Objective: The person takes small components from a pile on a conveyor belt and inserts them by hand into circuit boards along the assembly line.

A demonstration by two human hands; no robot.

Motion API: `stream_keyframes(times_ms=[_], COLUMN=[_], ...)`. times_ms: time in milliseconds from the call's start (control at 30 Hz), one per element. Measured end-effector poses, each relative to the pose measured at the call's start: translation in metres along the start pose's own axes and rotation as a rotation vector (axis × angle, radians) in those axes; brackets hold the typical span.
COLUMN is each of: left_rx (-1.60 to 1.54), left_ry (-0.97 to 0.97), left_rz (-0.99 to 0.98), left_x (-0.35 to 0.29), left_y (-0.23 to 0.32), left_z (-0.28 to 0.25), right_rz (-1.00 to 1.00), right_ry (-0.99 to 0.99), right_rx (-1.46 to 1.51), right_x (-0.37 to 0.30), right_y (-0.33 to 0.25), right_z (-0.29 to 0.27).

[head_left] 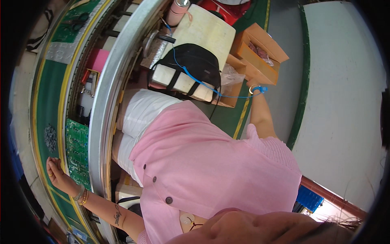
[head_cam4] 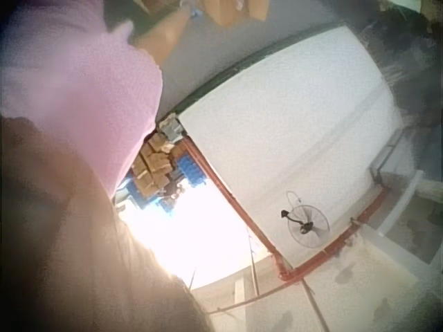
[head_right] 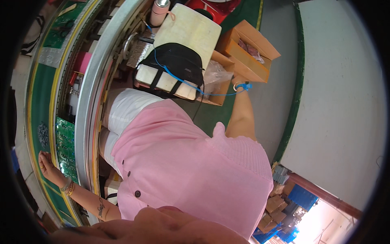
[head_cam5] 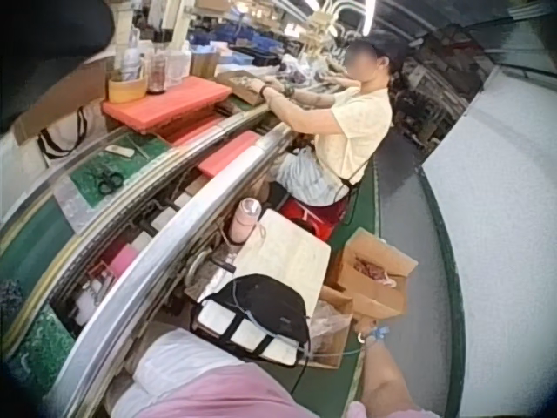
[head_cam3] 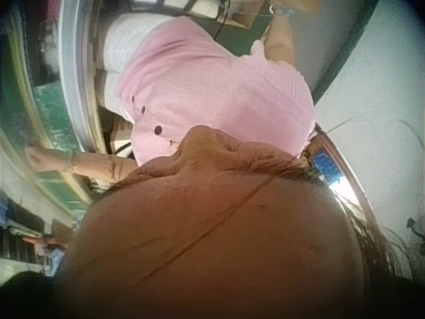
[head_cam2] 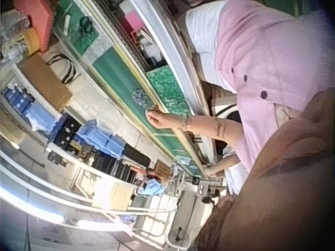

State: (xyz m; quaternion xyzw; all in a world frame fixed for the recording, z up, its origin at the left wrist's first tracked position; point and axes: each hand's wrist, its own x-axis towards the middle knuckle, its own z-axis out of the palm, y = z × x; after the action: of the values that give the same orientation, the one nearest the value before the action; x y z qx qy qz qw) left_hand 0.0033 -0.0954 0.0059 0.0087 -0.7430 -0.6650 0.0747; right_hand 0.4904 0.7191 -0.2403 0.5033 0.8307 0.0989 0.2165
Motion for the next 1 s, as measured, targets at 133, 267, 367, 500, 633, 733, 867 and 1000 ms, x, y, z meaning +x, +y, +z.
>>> stream_keyframes(times_ms=[133,267,367,500,633,733,867,1000], left_rx=[0.398,0.401,0.457,0.549,0.801,0.921,0.738,0.744], left_ry=[0.032,-0.071,-0.071,-0.015,0.156,0.11,0.08,0.07], left_rz=[0.009,0.116,0.118,0.164,0.3,0.233,0.087,0.174], left_x=[-0.055,-0.051,-0.059,-0.051,-0.016,0.006,0.008,0.004], left_y=[0.043,0.026,0.044,0.05,0.03,0.017,0.01,0.007], left_z=[-0.037,0.008,0.027,0.029,0.019,0.009,0.007,0.005], right_rz=[-0.28,-0.668,-1.229,-1.802,-1.997,-1.967,-2.013,-2.039], right_ry=[0.557,0.638,0.499,0.198,0.18,0.217,0.248,0.238], right_rx=[0.783,1.335,1.291,1.037,0.794,0.766,0.778,0.715], right_x=[-0.01,-0.055,-0.135,-0.242,-0.299,-0.324,-0.35,-0.361], right_y=[-0.158,-0.263,-0.366,-0.482,-0.577,-0.616,-0.632,-0.635], right_z=[-0.173,-0.329,-0.405,-0.453,-0.459,-0.457,-0.454,-0.452])
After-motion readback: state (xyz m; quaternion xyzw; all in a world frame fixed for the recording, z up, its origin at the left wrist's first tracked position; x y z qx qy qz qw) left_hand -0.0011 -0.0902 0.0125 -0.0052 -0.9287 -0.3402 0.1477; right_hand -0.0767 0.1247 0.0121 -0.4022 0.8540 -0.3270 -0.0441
